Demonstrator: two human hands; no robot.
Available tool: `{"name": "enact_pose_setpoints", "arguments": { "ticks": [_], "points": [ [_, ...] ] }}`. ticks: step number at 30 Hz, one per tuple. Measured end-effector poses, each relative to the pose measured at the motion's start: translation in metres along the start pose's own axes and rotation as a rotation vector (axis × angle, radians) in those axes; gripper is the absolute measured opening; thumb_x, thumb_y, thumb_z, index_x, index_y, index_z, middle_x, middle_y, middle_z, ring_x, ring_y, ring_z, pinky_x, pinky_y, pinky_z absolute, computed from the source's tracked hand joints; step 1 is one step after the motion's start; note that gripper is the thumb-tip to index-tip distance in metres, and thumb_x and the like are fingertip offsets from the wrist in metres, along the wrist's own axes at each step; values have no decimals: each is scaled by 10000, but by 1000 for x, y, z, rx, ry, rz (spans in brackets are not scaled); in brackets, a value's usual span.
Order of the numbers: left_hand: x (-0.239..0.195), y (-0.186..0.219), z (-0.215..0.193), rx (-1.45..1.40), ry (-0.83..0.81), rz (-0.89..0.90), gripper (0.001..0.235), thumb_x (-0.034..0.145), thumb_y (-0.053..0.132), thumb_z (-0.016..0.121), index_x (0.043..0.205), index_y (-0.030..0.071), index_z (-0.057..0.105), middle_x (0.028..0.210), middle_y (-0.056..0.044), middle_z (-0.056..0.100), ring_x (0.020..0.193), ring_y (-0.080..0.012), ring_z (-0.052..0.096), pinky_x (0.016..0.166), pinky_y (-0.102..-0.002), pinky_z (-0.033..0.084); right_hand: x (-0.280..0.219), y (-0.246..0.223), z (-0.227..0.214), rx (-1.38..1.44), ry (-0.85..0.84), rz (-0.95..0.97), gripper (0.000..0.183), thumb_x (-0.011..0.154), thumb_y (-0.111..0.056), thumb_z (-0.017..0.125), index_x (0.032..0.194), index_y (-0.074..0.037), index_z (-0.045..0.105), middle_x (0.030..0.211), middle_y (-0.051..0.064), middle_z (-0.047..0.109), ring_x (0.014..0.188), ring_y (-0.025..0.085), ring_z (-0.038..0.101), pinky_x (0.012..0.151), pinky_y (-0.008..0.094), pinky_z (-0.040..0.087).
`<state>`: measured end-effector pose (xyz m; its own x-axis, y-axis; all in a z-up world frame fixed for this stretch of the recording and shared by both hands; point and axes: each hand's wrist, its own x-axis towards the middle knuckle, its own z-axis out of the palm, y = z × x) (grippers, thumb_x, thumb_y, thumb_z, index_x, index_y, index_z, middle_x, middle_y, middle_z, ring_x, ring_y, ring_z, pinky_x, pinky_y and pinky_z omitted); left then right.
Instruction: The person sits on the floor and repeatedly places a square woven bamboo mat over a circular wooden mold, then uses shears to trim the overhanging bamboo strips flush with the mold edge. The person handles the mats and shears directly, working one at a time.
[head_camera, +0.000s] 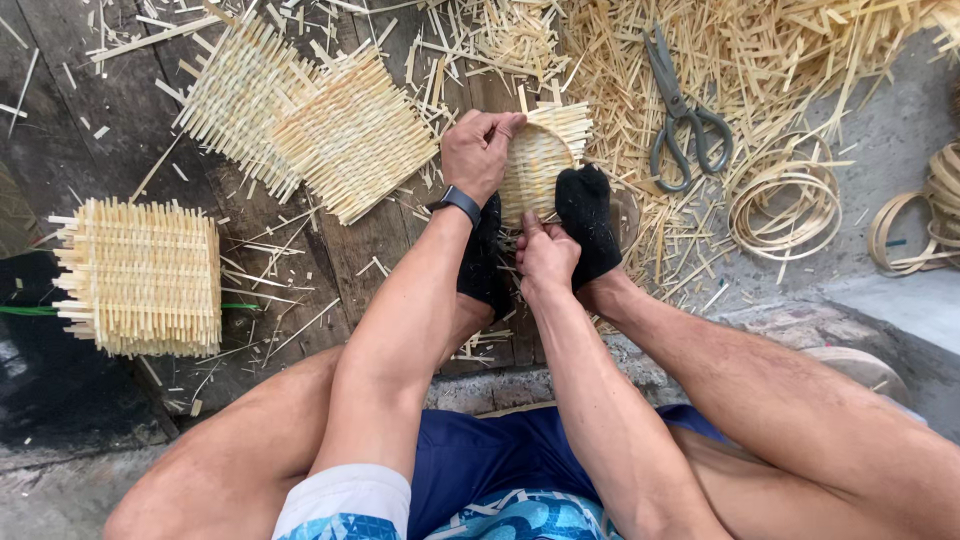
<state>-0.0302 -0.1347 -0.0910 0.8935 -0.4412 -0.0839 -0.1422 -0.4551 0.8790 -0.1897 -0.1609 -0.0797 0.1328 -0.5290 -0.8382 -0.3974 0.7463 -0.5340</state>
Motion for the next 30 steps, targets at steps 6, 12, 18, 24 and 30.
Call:
{"name": "enact_pose_setpoints", "arguments": {
  "ticks": [6, 12, 18, 24, 30],
  "points": [
    [7, -4, 6, 103, 60, 55, 275, 907, 368, 803, 834, 102, 812, 744, -47, 698, 614, -174, 621, 584, -339, 488, -33, -30, 0, -348, -69, -49, 378, 987, -348, 669, 814, -13, 676, 577, 43, 559, 439, 145, 507, 365, 292, 340],
    [15, -12, 8, -84, -14, -258, 339, 838, 398, 840, 744, 75, 803, 572, -10, 686, 493, -83, 558, 481, -267, 451, -10, -115, -17, -701, 50, -870, 242, 920, -284, 792, 914, -42, 789, 766, 43, 755, 635, 119, 682, 614, 310, 554],
    [18, -24, 13, -234, -50, -369, 368, 808, 386, 863, 724, 35, 792, 592, 15, 690, 499, -62, 543, 466, -242, 441, 46, -133, -3, -706, 30, -625, 330, 769, -335, 920, 740, -33, 790, 634, 57, 719, 552, 127, 614, 552, 295, 509],
    [24, -29, 15, -231, -116, -483, 370, 796, 375, 863, 703, 34, 754, 628, 8, 718, 530, -78, 609, 509, -235, 515, 58, -143, 3, -753, 37, -502, 395, 814, -314, 906, 680, 3, 712, 583, 70, 665, 500, 181, 558, 520, 340, 470],
    [21, -37, 17, -473, -68, -375, 385, 801, 389, 876, 890, 40, 741, 814, -24, 747, 693, -81, 628, 627, -238, 527, 74, -146, 21, -627, -198, -805, 268, 884, -330, 812, 974, -91, 731, 926, 64, 738, 802, 137, 700, 731, 308, 587]
  ]
}}
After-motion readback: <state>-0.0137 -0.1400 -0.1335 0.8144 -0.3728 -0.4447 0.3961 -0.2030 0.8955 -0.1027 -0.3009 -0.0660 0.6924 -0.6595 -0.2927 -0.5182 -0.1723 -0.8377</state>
